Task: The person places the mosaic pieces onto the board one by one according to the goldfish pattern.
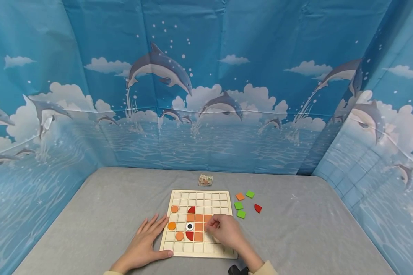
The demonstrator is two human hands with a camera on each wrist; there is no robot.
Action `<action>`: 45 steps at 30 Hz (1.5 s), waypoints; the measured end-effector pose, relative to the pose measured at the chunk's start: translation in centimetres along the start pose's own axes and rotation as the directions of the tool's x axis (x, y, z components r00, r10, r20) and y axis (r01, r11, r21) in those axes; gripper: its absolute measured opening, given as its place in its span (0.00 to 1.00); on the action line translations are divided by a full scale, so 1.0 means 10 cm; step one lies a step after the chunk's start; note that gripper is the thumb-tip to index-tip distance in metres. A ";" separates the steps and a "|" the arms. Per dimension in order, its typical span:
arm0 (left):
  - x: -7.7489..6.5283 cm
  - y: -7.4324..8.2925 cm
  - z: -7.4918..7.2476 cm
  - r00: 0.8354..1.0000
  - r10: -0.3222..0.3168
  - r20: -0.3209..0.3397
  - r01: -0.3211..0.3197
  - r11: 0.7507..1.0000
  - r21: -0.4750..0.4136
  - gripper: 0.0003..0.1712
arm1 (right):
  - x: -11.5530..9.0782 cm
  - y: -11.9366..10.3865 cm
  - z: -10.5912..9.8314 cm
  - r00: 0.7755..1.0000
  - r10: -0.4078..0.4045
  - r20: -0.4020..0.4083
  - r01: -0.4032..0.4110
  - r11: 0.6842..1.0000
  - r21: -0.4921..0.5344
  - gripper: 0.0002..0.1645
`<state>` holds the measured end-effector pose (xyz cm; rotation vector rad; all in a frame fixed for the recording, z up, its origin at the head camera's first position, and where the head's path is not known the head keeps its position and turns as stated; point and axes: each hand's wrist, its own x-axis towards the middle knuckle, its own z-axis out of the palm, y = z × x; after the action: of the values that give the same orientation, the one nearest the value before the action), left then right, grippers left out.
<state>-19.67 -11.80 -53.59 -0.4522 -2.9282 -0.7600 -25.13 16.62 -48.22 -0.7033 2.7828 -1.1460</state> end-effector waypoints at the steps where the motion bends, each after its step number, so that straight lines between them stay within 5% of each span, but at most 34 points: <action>1: 0.00 0.00 0.00 1.000 -0.001 0.001 0.001 1.000 0.000 0.60 | 0.00 0.01 -0.03 1.000 0.012 -0.003 -0.012 1.000 0.003 0.08; 18: 0.00 0.00 0.00 1.000 -0.005 0.010 0.005 1.000 -0.005 0.59 | 0.30 0.47 -0.46 0.956 0.143 -0.255 -0.174 0.979 -0.104 0.03; 32: -0.01 -0.01 0.01 1.000 -0.002 0.007 0.002 1.000 0.002 0.59 | 0.48 0.72 -0.52 0.966 0.141 -0.217 -0.202 0.936 -0.289 0.15; 39: 0.00 -0.01 0.01 1.000 -0.001 0.005 0.001 1.000 -0.006 0.59 | 0.51 0.73 -0.52 0.968 0.156 -0.198 -0.222 0.899 -0.377 0.12; 45: 0.00 0.00 0.00 1.000 -0.007 0.006 0.008 1.000 -0.003 0.59 | 0.48 0.76 -0.54 0.963 0.158 -0.218 -0.229 0.906 -0.356 0.08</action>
<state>-19.69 -11.83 -53.62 -0.4448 -2.9366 -0.7651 -33.57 22.79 -48.91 -0.3351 3.1851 -0.6742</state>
